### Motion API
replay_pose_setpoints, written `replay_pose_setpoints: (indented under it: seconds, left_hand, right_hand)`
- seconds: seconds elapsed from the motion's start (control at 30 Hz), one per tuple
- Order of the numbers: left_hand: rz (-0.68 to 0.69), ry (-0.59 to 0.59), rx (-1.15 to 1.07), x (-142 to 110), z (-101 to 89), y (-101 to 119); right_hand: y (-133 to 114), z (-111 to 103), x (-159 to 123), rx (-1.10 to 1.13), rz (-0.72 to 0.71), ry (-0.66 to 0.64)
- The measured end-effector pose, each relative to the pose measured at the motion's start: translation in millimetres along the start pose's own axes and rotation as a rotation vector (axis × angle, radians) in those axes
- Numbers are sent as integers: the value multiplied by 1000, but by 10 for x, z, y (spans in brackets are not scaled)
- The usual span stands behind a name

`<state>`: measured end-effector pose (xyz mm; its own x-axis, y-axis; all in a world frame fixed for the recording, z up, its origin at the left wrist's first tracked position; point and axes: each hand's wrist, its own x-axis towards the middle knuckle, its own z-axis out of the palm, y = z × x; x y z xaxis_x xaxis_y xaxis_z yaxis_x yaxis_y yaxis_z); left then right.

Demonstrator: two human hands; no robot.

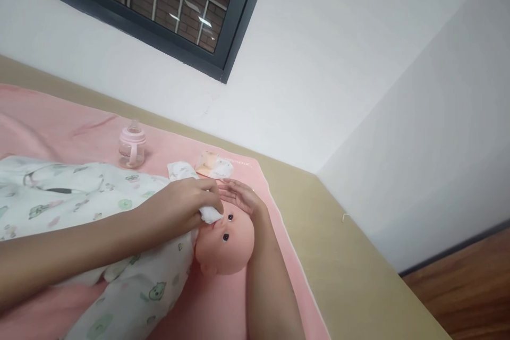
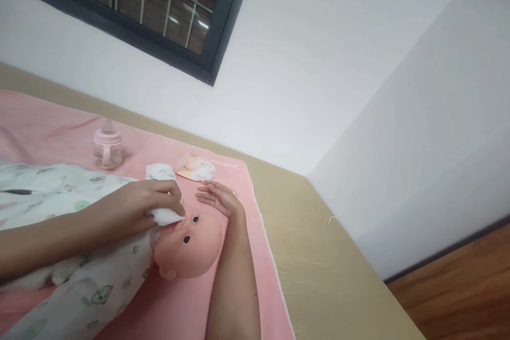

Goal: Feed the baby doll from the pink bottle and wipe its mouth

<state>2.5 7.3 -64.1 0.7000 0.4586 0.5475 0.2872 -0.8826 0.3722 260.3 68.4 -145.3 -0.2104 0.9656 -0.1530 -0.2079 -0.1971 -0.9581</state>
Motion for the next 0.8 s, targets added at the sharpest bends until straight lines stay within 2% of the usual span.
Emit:
replay_pose_setpoints:
  seconds: [0.27, 0.47, 0.63, 0.8]
  left_hand:
    - [-34, -31, 8, 43, -10, 41]
    - [-132, -52, -49, 69, -157, 73]
    - [-157, -214, -212, 81, -307, 11]
    - [-183, -300, -232, 44, -312, 10]
  right_hand:
    - [5, -31, 28, -3, 3, -44]
    - [-32, 13, 5, -6, 2, -26]
    - [-78, 64, -44, -26, 17, 9]
    - [-85, 77, -59, -42, 5, 23]
